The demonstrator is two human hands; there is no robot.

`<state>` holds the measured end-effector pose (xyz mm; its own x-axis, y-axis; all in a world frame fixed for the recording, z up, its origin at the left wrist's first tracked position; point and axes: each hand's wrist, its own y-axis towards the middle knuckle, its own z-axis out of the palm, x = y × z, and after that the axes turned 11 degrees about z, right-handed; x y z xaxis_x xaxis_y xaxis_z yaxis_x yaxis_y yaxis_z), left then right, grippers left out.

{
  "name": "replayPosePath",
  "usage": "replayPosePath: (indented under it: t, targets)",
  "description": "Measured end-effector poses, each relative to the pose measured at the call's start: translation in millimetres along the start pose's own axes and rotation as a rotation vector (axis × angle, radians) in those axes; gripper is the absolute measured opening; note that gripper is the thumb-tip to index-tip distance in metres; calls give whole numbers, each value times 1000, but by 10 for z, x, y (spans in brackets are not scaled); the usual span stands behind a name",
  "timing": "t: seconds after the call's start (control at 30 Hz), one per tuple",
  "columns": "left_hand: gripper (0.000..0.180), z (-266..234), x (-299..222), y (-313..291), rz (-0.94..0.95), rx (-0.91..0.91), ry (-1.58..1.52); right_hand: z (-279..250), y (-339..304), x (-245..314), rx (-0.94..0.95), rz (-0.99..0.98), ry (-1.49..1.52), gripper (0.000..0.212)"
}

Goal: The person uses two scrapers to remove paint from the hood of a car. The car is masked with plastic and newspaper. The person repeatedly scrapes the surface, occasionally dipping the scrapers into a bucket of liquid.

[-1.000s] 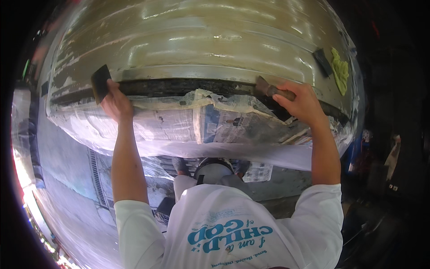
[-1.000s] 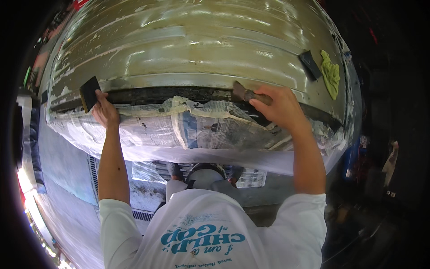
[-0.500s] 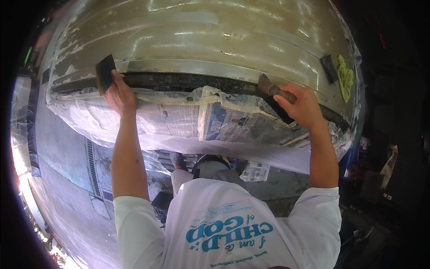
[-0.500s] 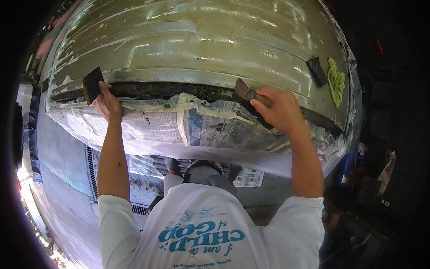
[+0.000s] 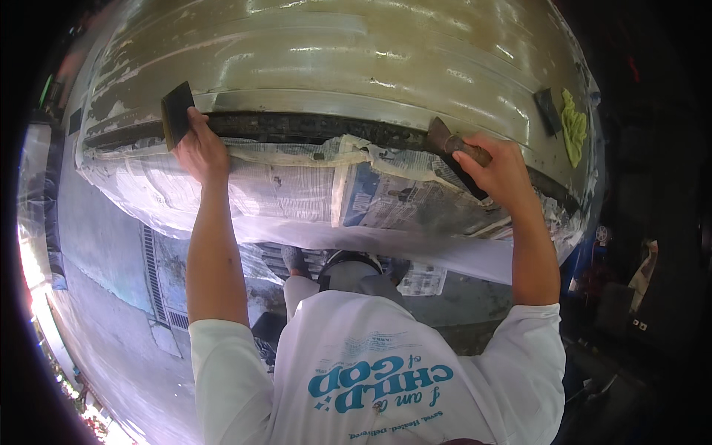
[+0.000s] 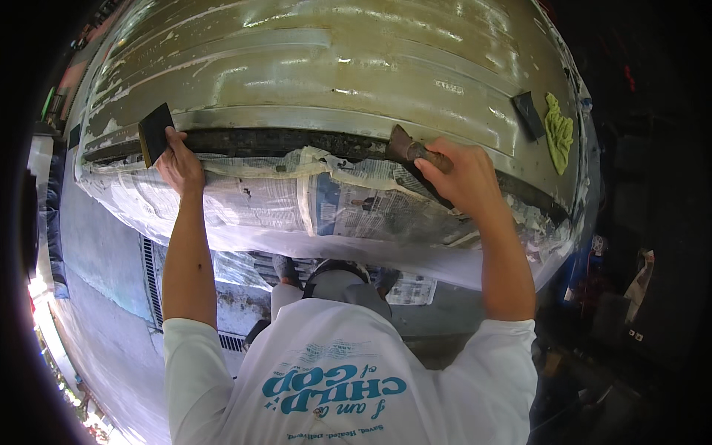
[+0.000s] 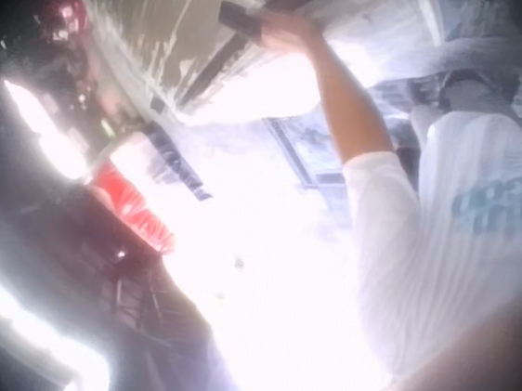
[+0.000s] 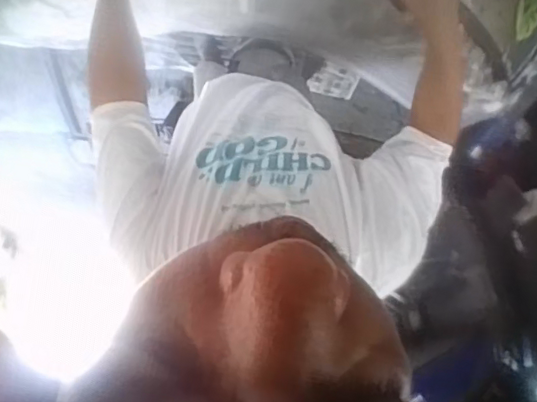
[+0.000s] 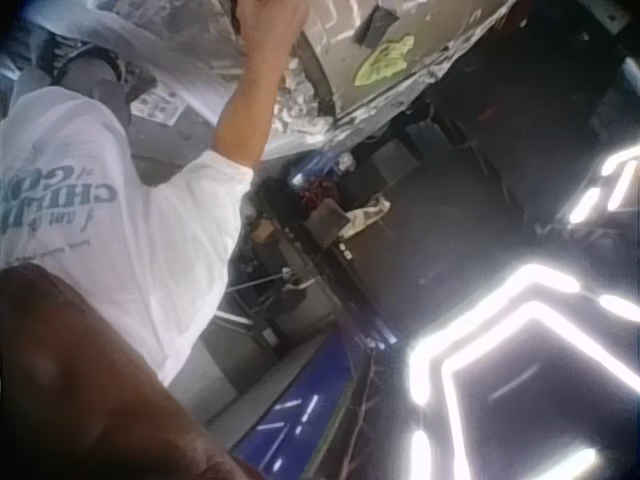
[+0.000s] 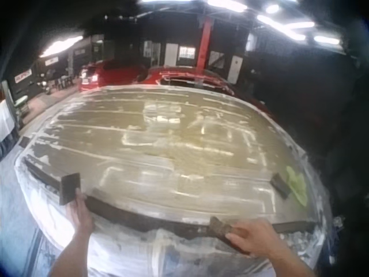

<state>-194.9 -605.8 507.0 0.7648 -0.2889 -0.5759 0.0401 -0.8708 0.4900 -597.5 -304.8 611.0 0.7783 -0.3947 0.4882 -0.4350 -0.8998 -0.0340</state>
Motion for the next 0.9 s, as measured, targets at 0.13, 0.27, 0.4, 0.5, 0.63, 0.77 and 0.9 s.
replayPosePath:
  t: [0.13, 0.27, 0.4, 0.5, 0.63, 0.77, 0.9]
  targets:
    - [61, 4, -107, -25, 84, -158, -36, -7, -23, 35, 2, -5, 6, 31]
    - [64, -5, -125, -8, 40, -131, 22, -51, 11, 216, 20, 53, -116, 31]
    - [56, -2, 60, 70, -12, 27, 15, -22, 17, 113, -44, -56, -11, 31]
    - [56, -8, 14, -28, -25, 44, -1, 185, 26, 225, -7, -34, -28, 31]
    - [54, -49, 9, -2, -13, 13, -42, 114, 79, 289, 12, -37, -11, 33]
    - [52, -13, -16, -14, -11, 60, 12, 48, -36, 47, -39, 52, -69, 34]
    - [51, -31, -66, -17, -28, 11, -51, 42, -58, 127, -30, 45, -10, 33]
